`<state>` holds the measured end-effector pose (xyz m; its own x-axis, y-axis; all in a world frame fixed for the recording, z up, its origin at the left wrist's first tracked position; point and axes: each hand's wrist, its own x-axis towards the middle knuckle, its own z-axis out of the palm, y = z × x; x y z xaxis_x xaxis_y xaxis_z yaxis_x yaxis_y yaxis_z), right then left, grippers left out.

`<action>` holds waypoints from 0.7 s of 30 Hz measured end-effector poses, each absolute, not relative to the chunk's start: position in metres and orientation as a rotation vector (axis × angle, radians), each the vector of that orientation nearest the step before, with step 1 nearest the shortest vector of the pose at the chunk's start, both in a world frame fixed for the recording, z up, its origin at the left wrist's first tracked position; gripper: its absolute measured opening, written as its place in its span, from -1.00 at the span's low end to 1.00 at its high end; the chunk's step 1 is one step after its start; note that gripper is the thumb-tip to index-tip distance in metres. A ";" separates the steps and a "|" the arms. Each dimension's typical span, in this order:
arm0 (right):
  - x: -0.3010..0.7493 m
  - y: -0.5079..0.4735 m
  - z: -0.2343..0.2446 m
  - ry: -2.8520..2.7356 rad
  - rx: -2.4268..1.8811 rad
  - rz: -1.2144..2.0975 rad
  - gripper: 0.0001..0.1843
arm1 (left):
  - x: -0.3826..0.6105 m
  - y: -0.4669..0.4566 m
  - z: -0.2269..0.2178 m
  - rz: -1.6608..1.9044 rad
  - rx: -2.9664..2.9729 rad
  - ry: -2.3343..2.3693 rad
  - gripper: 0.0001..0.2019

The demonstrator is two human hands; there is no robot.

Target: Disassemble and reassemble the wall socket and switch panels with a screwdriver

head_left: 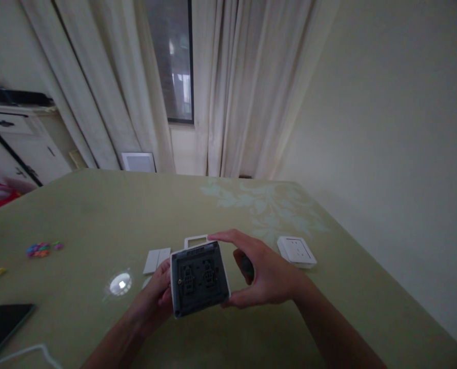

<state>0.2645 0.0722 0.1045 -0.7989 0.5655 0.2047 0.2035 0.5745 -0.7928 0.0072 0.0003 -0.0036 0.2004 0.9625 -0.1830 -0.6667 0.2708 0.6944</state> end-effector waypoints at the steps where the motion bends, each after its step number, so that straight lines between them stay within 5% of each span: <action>1: 0.264 0.073 0.104 -2.366 -0.626 1.109 0.08 | 0.008 0.001 -0.005 1.224 0.543 0.636 -0.52; 21: 0.248 0.070 0.088 -2.268 -0.469 1.015 0.08 | 0.001 0.006 -0.012 1.269 0.541 0.648 -0.48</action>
